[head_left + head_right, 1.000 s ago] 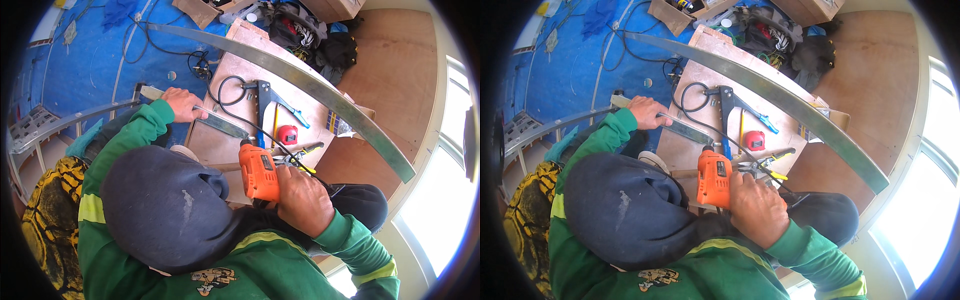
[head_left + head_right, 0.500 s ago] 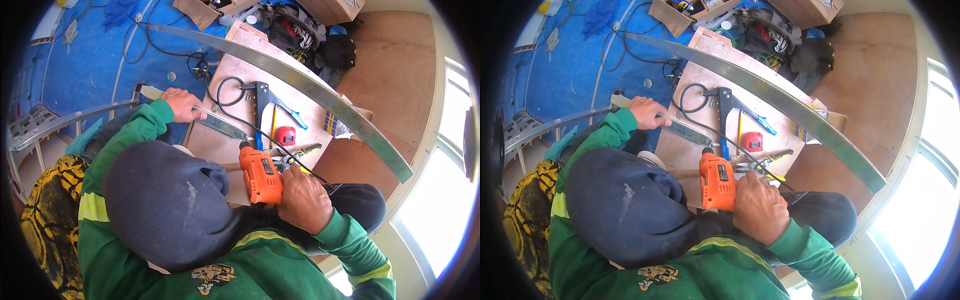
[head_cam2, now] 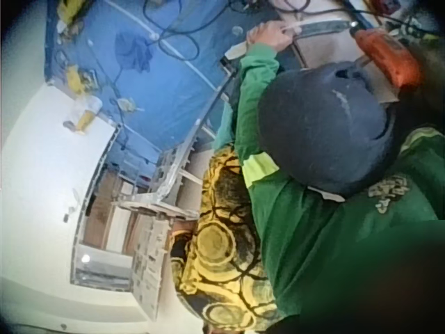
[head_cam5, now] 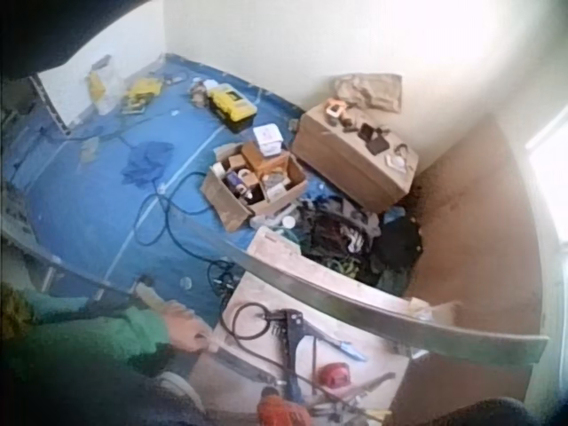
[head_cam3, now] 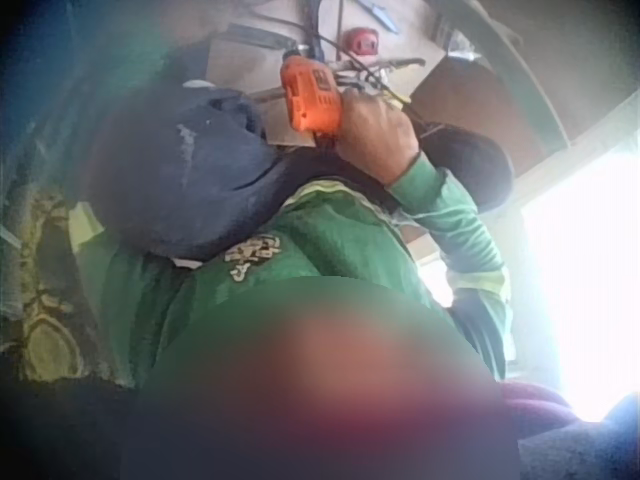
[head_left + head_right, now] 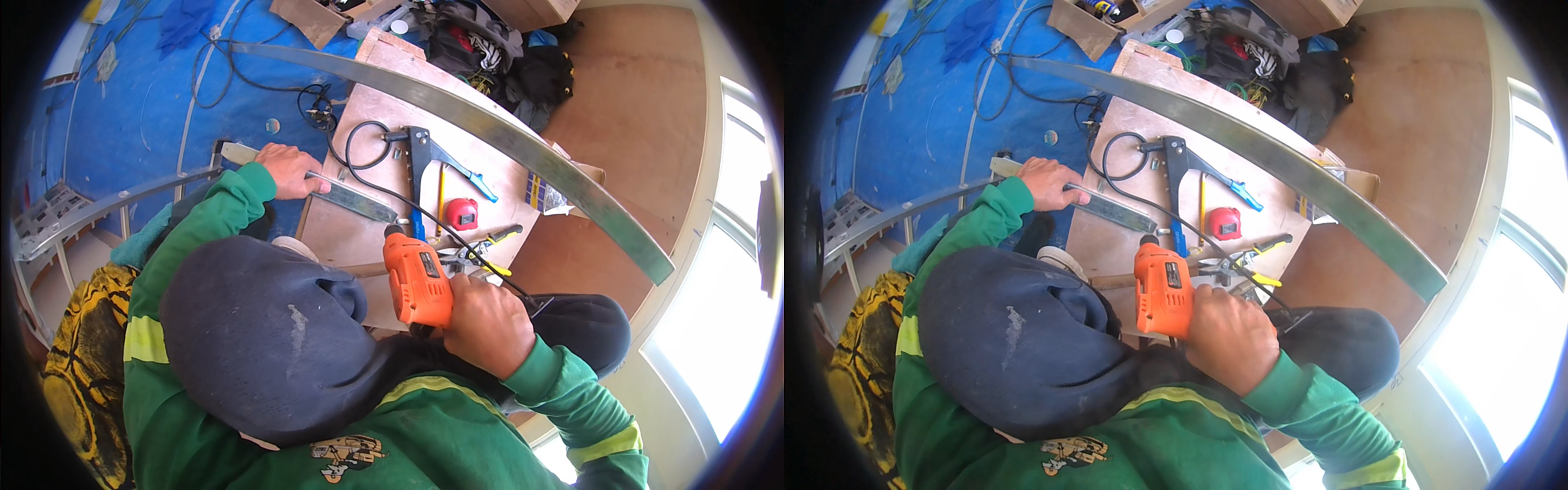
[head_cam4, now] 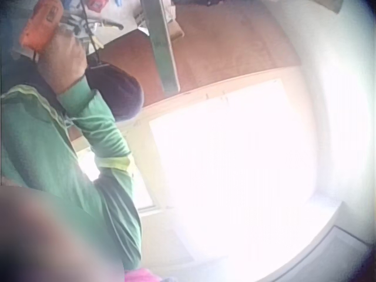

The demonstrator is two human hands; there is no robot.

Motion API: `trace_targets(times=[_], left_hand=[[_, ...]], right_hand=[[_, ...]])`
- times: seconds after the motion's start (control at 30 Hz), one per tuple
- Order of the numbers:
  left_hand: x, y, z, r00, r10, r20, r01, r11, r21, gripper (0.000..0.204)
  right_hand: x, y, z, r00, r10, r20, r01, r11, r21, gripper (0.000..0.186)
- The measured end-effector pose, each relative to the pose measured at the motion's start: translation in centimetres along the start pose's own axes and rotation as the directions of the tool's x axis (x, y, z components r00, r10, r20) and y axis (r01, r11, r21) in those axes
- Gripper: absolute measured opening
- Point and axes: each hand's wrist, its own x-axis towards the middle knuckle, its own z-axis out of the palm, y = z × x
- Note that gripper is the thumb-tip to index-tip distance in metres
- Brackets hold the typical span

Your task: The person uses a corded drill to fasten metal strips to a ceiling framework, then uses a staple gun to secure additional strips. The person repeatedly positions and fastens metal strips along the ceiling grid.

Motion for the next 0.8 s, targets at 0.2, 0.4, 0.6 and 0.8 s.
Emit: trace_targets(times=[0.2, 0.4, 0.6, 0.8], left_hand=[[-0.2, -0.2, -0.1, 0.999, 0.030, -0.028, -0.030, 1.000, -0.003, 0.053], [-0.2, -0.4, -0.5, 1.000, 0.022, 0.012, -0.022, 1.000, -0.016, 0.054], [0.2, -0.6, -0.4, 0.999, 0.026, 0.027, -0.025, 0.999, -0.026, 0.055], [0.5, -0.8, -0.1, 0.999, 0.031, 0.018, -0.030, 0.999, -0.022, 0.055]], right_hand=[[0.4, -1.0, -0.5, 1.000, 0.006, -0.020, -0.007, 0.999, -0.052, 0.021], [1.0, -1.4, -1.9, 0.999, 0.039, 0.019, -0.038, 0.999, -0.030, 0.017], [1.8, -1.9, -2.3, 0.999, 0.038, 0.036, -0.037, 0.999, -0.038, 0.018], [2.3, -2.5, -2.6, 0.997, 0.013, 0.074, -0.006, 0.996, -0.089, 0.020]])
